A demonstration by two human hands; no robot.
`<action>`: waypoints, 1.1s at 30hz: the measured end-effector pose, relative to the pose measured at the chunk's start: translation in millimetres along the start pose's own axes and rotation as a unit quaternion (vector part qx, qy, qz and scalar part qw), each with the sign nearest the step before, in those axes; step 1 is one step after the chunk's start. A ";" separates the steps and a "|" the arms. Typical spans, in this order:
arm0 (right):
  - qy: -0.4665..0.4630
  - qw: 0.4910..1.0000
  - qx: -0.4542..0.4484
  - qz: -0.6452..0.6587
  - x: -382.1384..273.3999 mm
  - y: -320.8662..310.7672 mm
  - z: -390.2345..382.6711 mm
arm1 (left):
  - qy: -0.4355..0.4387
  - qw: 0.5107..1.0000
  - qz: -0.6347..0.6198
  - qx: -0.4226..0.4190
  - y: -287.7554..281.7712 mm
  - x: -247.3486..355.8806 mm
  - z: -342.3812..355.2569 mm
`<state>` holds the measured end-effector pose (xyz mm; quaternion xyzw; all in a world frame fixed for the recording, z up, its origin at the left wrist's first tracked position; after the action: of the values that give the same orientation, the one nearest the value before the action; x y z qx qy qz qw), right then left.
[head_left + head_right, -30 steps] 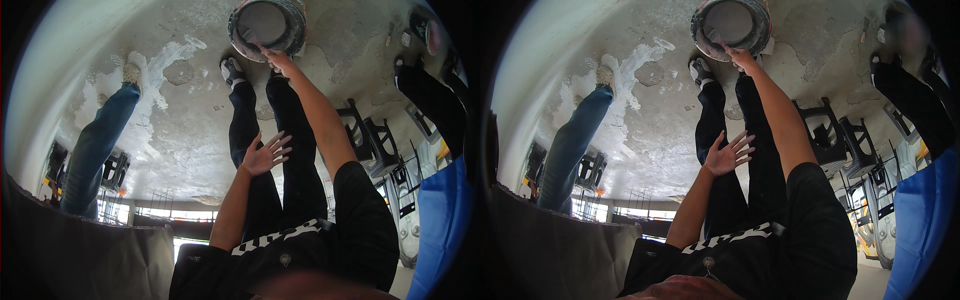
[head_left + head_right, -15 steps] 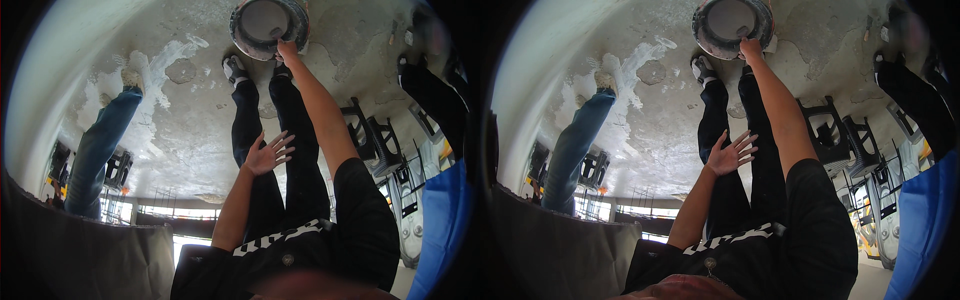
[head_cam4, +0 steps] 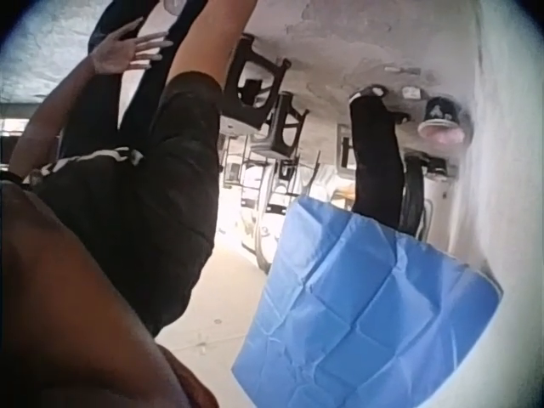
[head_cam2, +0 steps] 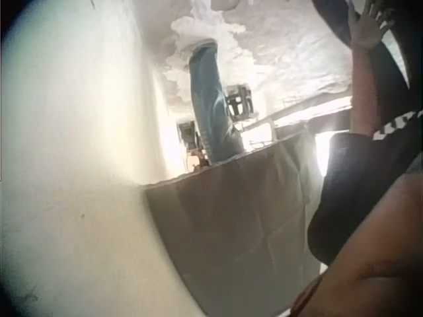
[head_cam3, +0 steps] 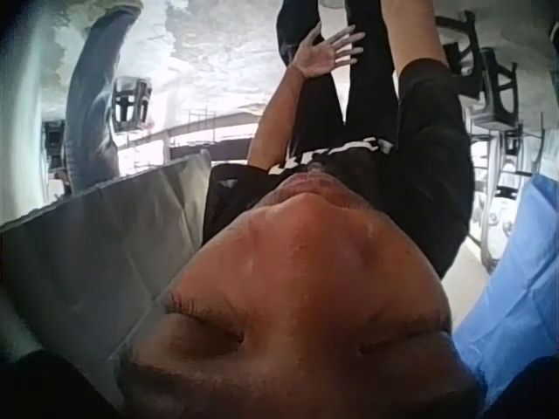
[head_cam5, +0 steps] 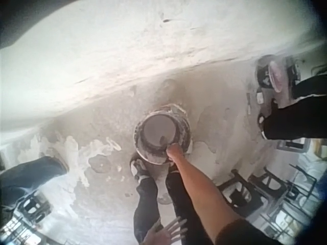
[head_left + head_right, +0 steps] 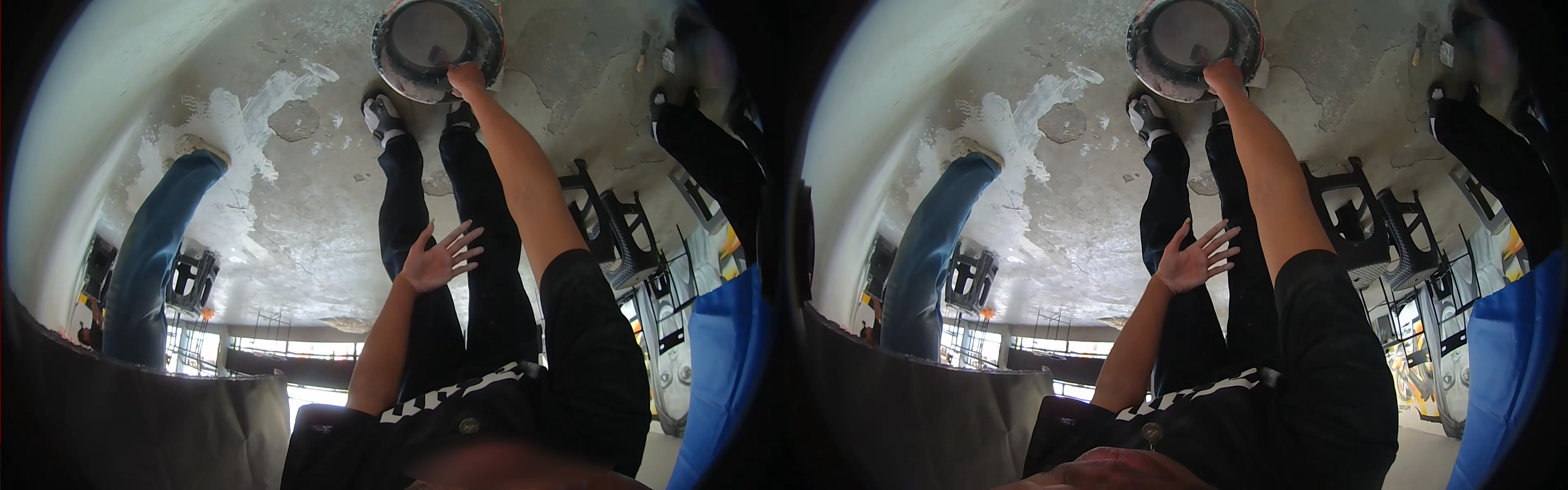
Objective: Applying paint or primer to a wall using a brush.
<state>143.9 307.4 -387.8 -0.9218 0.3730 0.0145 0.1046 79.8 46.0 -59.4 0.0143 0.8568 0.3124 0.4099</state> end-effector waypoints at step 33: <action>-0.156 0.957 0.074 -0.232 -31.2 26.1 3.2 | -0.008 0.999 -0.015 -0.034 18.6 2.6 2.5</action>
<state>103.5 311.1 -392.4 -0.9589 0.1285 0.1053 0.2300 75.6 63.0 -52.2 -0.0103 0.8428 0.3346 0.4215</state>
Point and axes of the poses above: each hand's wrist, its own z-axis towards the middle knuckle, its own y-axis out of the palm, x = y × z, the point moved 9 cm from there along z, towards the middle knuckle, and after that the axes turned 13 degrees about -x, right-handed, at the moved point
